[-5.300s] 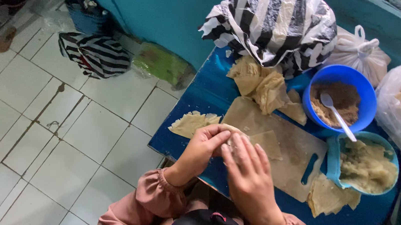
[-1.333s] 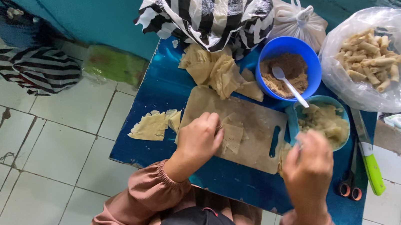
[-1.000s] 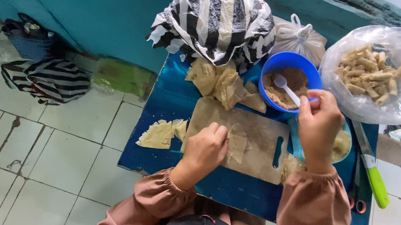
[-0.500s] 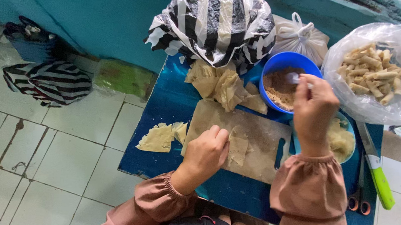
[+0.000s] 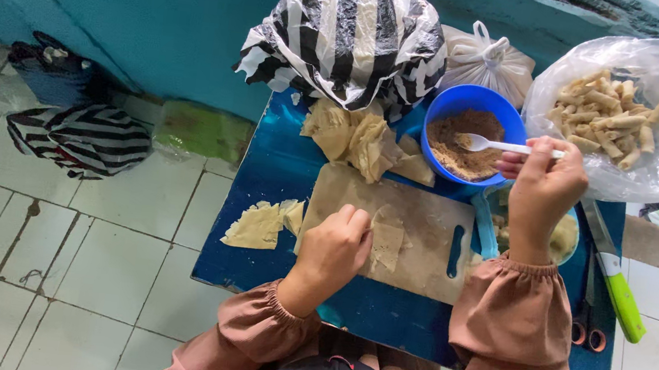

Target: The person sits at a small blue table and spoons brown filling from a bowl onto thin dough wrappers, then folds and pinches each wrapper closed into a parcel. Finished parcels accumulate in a plastic bag beside the bowl of filling.

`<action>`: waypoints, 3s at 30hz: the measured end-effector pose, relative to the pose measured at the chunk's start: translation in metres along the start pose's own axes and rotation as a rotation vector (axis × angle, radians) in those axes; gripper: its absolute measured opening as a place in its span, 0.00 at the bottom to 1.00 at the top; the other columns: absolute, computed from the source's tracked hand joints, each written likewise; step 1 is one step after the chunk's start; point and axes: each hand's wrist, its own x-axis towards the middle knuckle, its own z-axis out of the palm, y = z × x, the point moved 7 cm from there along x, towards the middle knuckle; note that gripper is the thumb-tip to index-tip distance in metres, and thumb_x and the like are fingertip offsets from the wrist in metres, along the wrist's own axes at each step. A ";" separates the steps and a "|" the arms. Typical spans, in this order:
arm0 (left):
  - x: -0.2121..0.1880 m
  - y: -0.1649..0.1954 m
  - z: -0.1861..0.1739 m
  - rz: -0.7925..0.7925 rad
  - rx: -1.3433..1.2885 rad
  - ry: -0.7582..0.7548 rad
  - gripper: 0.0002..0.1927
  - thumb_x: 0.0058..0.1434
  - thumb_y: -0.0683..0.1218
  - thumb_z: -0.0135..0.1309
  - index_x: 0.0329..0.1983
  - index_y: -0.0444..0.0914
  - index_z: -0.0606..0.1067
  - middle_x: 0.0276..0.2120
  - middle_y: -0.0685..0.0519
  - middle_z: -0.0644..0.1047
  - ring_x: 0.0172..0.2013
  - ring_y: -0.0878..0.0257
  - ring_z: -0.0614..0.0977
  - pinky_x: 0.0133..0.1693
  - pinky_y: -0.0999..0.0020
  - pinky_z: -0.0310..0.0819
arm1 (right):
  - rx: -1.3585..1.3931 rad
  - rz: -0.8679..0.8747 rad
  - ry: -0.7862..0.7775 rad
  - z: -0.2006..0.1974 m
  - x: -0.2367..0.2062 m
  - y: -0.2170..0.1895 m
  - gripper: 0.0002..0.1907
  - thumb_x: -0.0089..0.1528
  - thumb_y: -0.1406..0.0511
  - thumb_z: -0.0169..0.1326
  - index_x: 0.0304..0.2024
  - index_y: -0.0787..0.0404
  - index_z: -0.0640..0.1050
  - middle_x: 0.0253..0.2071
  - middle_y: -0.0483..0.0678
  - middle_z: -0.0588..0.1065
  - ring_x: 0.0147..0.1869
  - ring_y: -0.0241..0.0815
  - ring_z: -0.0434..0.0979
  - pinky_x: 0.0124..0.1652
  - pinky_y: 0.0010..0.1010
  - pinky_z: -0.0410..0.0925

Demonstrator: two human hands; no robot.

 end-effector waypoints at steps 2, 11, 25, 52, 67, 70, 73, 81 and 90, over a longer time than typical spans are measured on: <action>-0.001 -0.003 0.001 -0.020 -0.011 0.001 0.08 0.61 0.45 0.58 0.35 0.40 0.70 0.32 0.49 0.74 0.33 0.51 0.80 0.32 0.59 0.75 | 0.003 0.002 0.042 -0.009 -0.002 0.002 0.11 0.78 0.67 0.45 0.44 0.72 0.70 0.32 0.56 0.78 0.32 0.42 0.82 0.32 0.31 0.77; 0.000 -0.004 0.000 -0.058 0.003 0.001 0.10 0.61 0.47 0.58 0.32 0.38 0.70 0.32 0.47 0.74 0.33 0.49 0.80 0.32 0.57 0.75 | 0.088 -0.010 0.046 -0.020 -0.006 -0.004 0.10 0.79 0.67 0.45 0.47 0.71 0.70 0.34 0.57 0.77 0.34 0.43 0.83 0.35 0.33 0.79; -0.003 -0.007 -0.006 -0.069 -0.128 0.034 0.06 0.63 0.45 0.56 0.34 0.38 0.73 0.32 0.47 0.76 0.32 0.47 0.81 0.33 0.55 0.75 | 0.362 0.313 -0.096 -0.014 -0.114 -0.024 0.11 0.75 0.64 0.48 0.46 0.68 0.74 0.34 0.58 0.79 0.34 0.46 0.82 0.38 0.36 0.77; -0.004 -0.010 0.002 -0.004 -0.463 0.029 0.05 0.65 0.41 0.55 0.41 0.36 0.79 0.38 0.45 0.81 0.41 0.47 0.82 0.43 0.58 0.77 | 0.116 -0.092 -0.104 -0.015 -0.142 -0.057 0.10 0.81 0.66 0.47 0.47 0.69 0.72 0.37 0.57 0.79 0.39 0.46 0.85 0.39 0.32 0.79; -0.004 -0.006 0.013 -0.042 -0.272 0.017 0.05 0.63 0.45 0.59 0.36 0.40 0.75 0.35 0.48 0.75 0.33 0.46 0.80 0.34 0.55 0.75 | -0.852 -0.471 0.045 -0.012 -0.020 -0.033 0.14 0.65 0.68 0.66 0.49 0.63 0.74 0.38 0.50 0.77 0.41 0.51 0.81 0.40 0.41 0.70; -0.008 -0.004 0.013 -0.044 -0.245 0.007 0.06 0.64 0.45 0.59 0.37 0.39 0.73 0.36 0.47 0.74 0.34 0.44 0.80 0.34 0.54 0.74 | -1.105 -0.632 0.027 -0.004 -0.065 -0.066 0.11 0.66 0.67 0.63 0.45 0.60 0.73 0.43 0.53 0.75 0.48 0.51 0.78 0.46 0.39 0.68; -0.006 -0.005 0.015 -0.039 -0.210 -0.019 0.07 0.64 0.45 0.58 0.38 0.39 0.73 0.36 0.46 0.73 0.34 0.44 0.79 0.34 0.52 0.74 | -1.074 -0.603 -0.146 0.011 -0.101 -0.086 0.09 0.66 0.64 0.63 0.40 0.59 0.75 0.42 0.54 0.74 0.48 0.52 0.75 0.47 0.40 0.66; -0.006 -0.006 0.017 -0.059 -0.196 -0.015 0.06 0.65 0.45 0.57 0.38 0.40 0.73 0.36 0.46 0.74 0.33 0.43 0.80 0.33 0.52 0.74 | -0.695 -0.169 -0.588 0.075 -0.141 -0.056 0.09 0.59 0.65 0.62 0.32 0.64 0.77 0.35 0.55 0.76 0.40 0.56 0.77 0.39 0.42 0.69; -0.008 -0.001 0.013 -0.053 -0.154 -0.044 0.06 0.64 0.45 0.57 0.39 0.40 0.72 0.37 0.46 0.74 0.34 0.43 0.80 0.33 0.52 0.74 | -0.177 0.239 -0.522 0.056 -0.132 -0.032 0.10 0.63 0.66 0.55 0.45 0.62 0.75 0.33 0.50 0.77 0.35 0.37 0.76 0.36 0.29 0.69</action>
